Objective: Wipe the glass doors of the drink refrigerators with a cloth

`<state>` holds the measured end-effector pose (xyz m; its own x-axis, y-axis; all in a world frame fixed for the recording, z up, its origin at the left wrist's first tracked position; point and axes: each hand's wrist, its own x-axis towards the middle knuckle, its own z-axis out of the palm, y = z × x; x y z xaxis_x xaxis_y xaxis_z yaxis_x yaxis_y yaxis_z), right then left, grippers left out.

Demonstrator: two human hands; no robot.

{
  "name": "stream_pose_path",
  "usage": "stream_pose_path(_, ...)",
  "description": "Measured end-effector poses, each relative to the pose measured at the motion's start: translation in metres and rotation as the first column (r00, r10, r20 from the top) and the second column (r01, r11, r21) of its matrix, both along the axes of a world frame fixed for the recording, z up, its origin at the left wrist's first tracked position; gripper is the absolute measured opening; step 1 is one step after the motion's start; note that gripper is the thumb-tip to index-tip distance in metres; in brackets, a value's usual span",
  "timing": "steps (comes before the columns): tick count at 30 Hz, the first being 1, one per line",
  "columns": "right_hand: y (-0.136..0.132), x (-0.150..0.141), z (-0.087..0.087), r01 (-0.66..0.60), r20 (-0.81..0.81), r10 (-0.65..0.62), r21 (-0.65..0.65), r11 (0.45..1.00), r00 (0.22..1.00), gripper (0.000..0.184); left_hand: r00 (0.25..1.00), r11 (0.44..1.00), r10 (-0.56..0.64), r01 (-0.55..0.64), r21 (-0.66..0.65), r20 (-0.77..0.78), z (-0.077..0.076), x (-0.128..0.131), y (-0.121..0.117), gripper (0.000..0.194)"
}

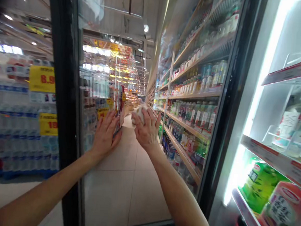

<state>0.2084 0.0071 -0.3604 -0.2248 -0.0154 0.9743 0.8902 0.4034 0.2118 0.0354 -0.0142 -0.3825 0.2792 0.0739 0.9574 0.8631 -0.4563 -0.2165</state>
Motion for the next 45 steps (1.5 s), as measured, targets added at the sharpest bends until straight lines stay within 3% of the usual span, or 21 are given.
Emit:
stream_pose_path(3, 0.0, -0.012, -0.003, 0.011, 0.128, -0.003, -0.061, 0.998, 0.992, 0.044, 0.999, 1.0, -0.007, 0.007, 0.0, 0.047, 0.016, 0.009, 0.004, 0.05)
stream_pose_path(6, 0.01, 0.013, -0.001, 0.032, 0.177, -0.018, -0.074, 0.997, 0.984, 0.043, 0.999, 1.0, -0.015, 0.016, -0.012, 0.038, 0.021, 0.012, 0.009, 0.05)
stream_pose_path(9, 0.022, 0.067, 0.001, 0.088, -0.186, -0.092, -0.028, 0.996, 0.978, 0.043, 1.0, 1.0, -0.015, 0.015, 0.009, 0.004, 0.015, 0.012, 0.015, 0.055)
stream_pose_path(11, 0.026, 0.095, -0.003, 0.124, -0.457, -0.11, 0.001, 0.992, 0.883, 0.046, 1.0, 1.0, 0.008, -0.008, 0.008, 0.001, 0.011, 0.013, 0.018, 0.058)
stream_pose_path(12, 0.026, 0.102, -0.007, 0.127, -0.509, -0.101, 0.017, 0.992, 0.855, 0.049, 1.0, 1.0, 0.024, -0.024, 0.009, 0.001, 0.01, 0.014, 0.019, 0.058)
stream_pose_path(14, 0.022, 0.101, -0.018, 0.095, -0.428, -0.067, 0.043, 0.995, 0.901, 0.053, 0.999, 0.998, 0.053, -0.053, 0.029, 0.004, 0.008, 0.015, 0.02, 0.058)
stream_pose_path(17, 0.017, 0.088, -0.03, 0.034, -0.152, -0.026, 0.049, 0.998, 0.988, 0.053, 0.998, 0.997, 0.062, -0.062, 0.053, -0.005, 0.009, 0.017, 0.02, 0.057)
stream_pose_path(19, 0.018, 0.092, -0.029, 0.038, -0.132, -0.03, 0.057, 0.998, 0.991, 0.047, 0.998, 0.997, 0.055, -0.055, 0.056, -0.005, 0.01, 0.017, 0.02, 0.057)
stream_pose_path(21, 0.024, 0.111, -0.019, 0.072, -0.309, -0.045, 0.077, 0.994, 0.95, 0.044, 0.999, 0.998, 0.053, -0.053, 0.046, 0.002, 0.01, 0.017, 0.02, 0.057)
stream_pose_path(23, 0.03, 0.133, -0.007, 0.106, -0.554, -0.041, 0.087, 0.991, 0.831, 0.045, 0.999, 0.997, 0.051, -0.051, 0.049, 0.002, 0.01, 0.018, 0.021, 0.058)
stream_pose_path(25, 0.033, 0.143, 0.0, 0.12, -0.678, -0.029, 0.088, 0.989, 0.734, 0.049, 0.999, 0.997, 0.052, -0.051, 0.055, 0.0, 0.01, 0.017, 0.022, 0.059)
stream_pose_path(27, 0.032, 0.135, -0.002, 0.107, -0.608, -0.037, 0.08, 0.991, 0.793, 0.051, 0.999, 0.997, 0.043, -0.043, 0.056, 0.001, 0.009, 0.017, 0.023, 0.06)
stream_pose_path(30, 0.027, 0.116, -0.016, 0.078, -0.216, -0.071, 0.023, 0.997, 0.974, 0.052, 1.0, 0.999, 0.028, -0.028, 0.043, 0.002, 0.009, 0.015, 0.023, 0.06)
stream_pose_path(32, 0.027, 0.122, -0.022, 0.096, -0.081, -0.096, -0.004, 0.995, 0.992, 0.051, 0.999, 0.998, 0.039, -0.039, 0.052, -0.002, 0.009, 0.015, 0.023, 0.059)
stream_pose_path(34, 0.031, 0.145, -0.018, 0.141, -0.28, -0.131, 0.016, 0.99, 0.951, 0.053, 0.998, 0.996, 0.063, -0.062, 0.059, -0.012, 0.01, 0.015, 0.021, 0.058)
stream_pose_path(36, 0.037, 0.17, -0.009, 0.184, -0.598, -0.118, 0.05, 0.982, 0.793, 0.056, 0.997, 0.995, 0.075, -0.074, 0.06, -0.022, 0.01, 0.015, 0.021, 0.058)
stream_pose_path(38, 0.04, 0.177, -0.003, 0.182, -0.707, -0.08, 0.069, 0.981, 0.702, 0.059, 0.996, 0.995, 0.082, -0.081, 0.056, -0.022, 0.009, 0.016, 0.02, 0.059)
stream_pose_path(40, 0.038, 0.161, -0.005, 0.127, -0.592, -0.056, 0.08, 0.989, 0.804, 0.058, 0.996, 0.995, 0.09, -0.089, 0.053, -0.021, 0.009, 0.016, 0.021, 0.059)
stream_pose_path(42, 0.032, 0.134, -0.016, 0.044, -0.311, -0.02, 0.068, 0.997, 0.95, 0.057, 0.995, 0.994, 0.097, -0.096, 0.057, -0.019, 0.008, 0.016, 0.022, 0.059)
stream_pose_path(44, 0.028, 0.115, -0.025, -0.017, -0.014, 0.018, 0.033, 0.999, 1.0, 0.058, 0.995, 0.993, 0.101, -0.099, 0.066, -0.021, 0.008, 0.016, 0.023, 0.059)
stream_pose_path(45, 0.027, 0.112, -0.027, -0.023, 0.045, 0.021, 0.024, 0.999, 0.999, 0.058, 0.995, 0.993, 0.101, -0.099, 0.068, -0.023, 0.008, 0.016, 0.022, 0.059)
